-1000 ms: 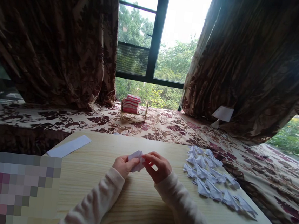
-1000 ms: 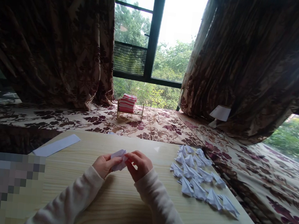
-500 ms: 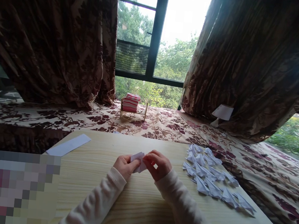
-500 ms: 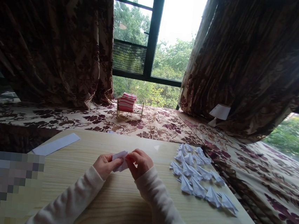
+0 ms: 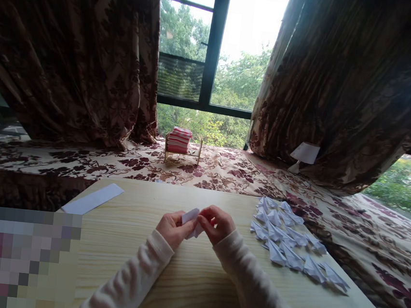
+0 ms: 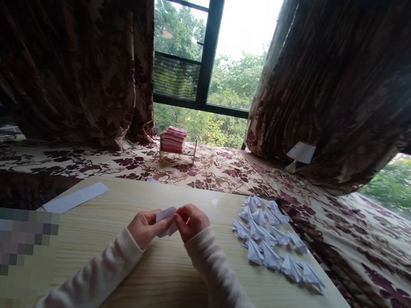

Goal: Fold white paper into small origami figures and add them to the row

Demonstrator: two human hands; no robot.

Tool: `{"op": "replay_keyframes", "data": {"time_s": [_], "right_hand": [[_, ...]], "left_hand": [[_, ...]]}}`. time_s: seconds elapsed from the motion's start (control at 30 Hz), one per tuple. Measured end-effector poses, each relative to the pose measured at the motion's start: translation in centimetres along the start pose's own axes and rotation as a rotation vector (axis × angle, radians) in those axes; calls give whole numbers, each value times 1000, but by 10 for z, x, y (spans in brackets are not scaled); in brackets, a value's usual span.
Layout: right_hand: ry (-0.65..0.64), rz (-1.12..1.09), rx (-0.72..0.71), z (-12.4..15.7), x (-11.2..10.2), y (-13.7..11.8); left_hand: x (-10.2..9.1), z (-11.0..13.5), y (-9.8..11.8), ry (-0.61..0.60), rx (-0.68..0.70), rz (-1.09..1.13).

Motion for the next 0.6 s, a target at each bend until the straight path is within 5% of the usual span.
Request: {"op": "replay_keyframes", "data": {"time_s": [0.27,0.6], "right_hand": [[-67,-203,141,0,10,9],[-83,-256,138,2,9,2]], "left_hand": [[0,1,1,19,-16,-6],[3,4,-3,25,-28,-14]]}}
Point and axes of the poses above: each hand's wrist, its own z-axis away from the middle knuckle, its own x-axis out of the palm, y = z × x, the point moved 3 cm from there along -z, towards the middle knuckle, and after that the axes turned 14 degrees about z, right-handed, at the moved point
